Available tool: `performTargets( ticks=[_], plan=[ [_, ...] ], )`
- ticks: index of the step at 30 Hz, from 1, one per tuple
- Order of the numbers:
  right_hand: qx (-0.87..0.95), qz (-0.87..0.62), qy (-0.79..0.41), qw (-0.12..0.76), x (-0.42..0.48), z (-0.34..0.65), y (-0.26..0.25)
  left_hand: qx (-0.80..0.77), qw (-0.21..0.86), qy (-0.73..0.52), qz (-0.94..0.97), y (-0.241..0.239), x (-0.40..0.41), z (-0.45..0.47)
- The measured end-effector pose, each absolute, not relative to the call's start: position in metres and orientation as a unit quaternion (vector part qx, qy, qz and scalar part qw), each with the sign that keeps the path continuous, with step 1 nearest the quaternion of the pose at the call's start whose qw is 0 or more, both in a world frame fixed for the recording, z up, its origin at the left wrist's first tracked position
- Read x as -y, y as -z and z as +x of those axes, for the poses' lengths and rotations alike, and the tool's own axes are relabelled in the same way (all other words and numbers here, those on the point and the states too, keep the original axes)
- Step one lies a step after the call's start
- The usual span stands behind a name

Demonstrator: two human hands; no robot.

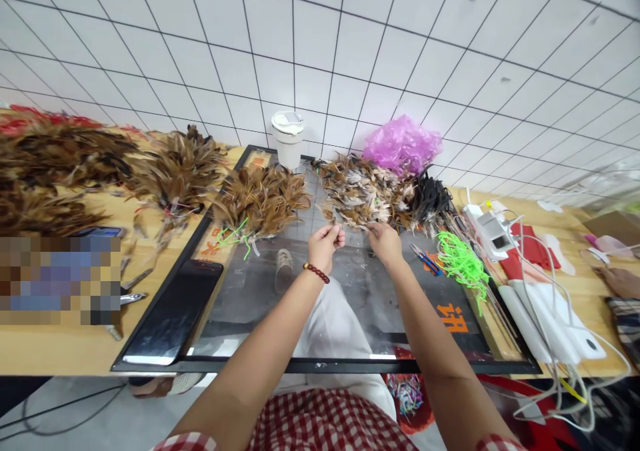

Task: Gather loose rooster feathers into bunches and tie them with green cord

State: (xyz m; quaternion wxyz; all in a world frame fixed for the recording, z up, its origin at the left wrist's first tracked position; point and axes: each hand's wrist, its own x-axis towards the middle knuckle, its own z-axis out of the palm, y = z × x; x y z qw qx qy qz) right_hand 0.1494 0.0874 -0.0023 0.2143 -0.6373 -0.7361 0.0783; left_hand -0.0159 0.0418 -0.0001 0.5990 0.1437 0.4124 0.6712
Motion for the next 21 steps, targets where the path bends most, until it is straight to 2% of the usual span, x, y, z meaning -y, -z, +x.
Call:
performTargets(
  ticks=[6,12,14,17,21],
  plan=[
    [0.761,-0.608,-0.083,0.210,-0.069,0.164,0.005,-0.405,0.595,-0.675,0.162,0.003,-0.042,-0.013],
    [0.753,-0.558,-0.132,0.322,-0.071,0.163,-0.014,-0.410,0.578,-0.685,0.167,0.006,-0.042,-0.012],
    [0.759,-0.554,-0.112,0.324,-0.079,0.151,-0.023,-0.414,0.573,-0.688,0.166,0.006,-0.042,-0.011],
    [0.787,-0.560,-0.038,0.256,-0.096,0.125,-0.035,-0.418,0.561,-0.693,0.171,0.006,-0.042,-0.010],
    [0.809,-0.577,0.045,0.105,-0.119,0.095,-0.043,-0.422,0.563,-0.689,0.175,0.004,-0.041,-0.009]
  ],
)
